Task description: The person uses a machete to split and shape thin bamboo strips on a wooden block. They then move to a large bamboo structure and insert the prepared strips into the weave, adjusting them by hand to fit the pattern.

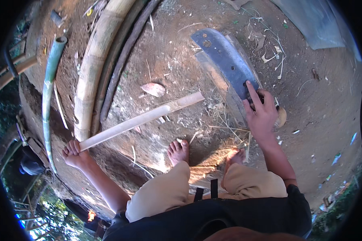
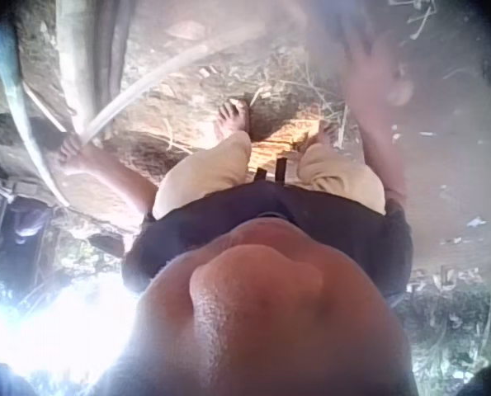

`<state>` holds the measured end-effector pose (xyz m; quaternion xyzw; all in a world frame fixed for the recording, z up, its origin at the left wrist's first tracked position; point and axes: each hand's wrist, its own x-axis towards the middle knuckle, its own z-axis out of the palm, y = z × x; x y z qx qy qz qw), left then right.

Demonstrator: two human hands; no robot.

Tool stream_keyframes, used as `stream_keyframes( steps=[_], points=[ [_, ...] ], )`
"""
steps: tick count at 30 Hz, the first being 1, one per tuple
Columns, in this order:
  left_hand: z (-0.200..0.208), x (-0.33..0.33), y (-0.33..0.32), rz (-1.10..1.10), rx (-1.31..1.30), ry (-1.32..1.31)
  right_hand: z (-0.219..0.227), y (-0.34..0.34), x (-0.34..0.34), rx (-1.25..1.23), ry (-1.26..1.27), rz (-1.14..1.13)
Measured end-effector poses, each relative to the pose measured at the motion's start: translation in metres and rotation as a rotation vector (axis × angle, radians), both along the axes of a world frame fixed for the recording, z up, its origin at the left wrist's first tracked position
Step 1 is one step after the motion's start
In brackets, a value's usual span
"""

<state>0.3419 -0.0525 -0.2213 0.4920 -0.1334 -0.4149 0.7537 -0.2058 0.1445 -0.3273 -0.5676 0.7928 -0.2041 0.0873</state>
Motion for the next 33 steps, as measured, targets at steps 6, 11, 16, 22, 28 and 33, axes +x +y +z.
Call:
stream_keyframes(
  steps=[6, 11, 16, 22, 28, 33],
  points=[
    [0.071, 0.032, 0.079, 0.240, 0.127, 0.084, 0.035, -0.020, 0.009, 0.249, 0.189, 0.067],
    [0.244, 0.059, 0.136, 0.461, 0.183, 0.189, 0.198, -0.066, 0.075, 0.219, -0.262, 0.332],
    [0.380, 0.110, 0.230, 0.844, 0.296, 0.361, 0.480, -0.073, 0.212, 0.538, -1.129, 0.419],
    [0.551, 0.133, 0.380, 1.270, 0.283, 0.365, 0.619, -0.050, 0.313, 0.593, -0.706, 1.050],
    [0.668, 0.206, 0.485, 1.462, 0.282, 0.189, 0.648, -0.027, 0.503, 0.634, -0.434, 1.320],
    [0.750, 0.271, 0.558, 1.546, 0.099, -0.034, 0.680, 0.019, 0.677, 0.660, -0.523, 1.565]
  ],
)
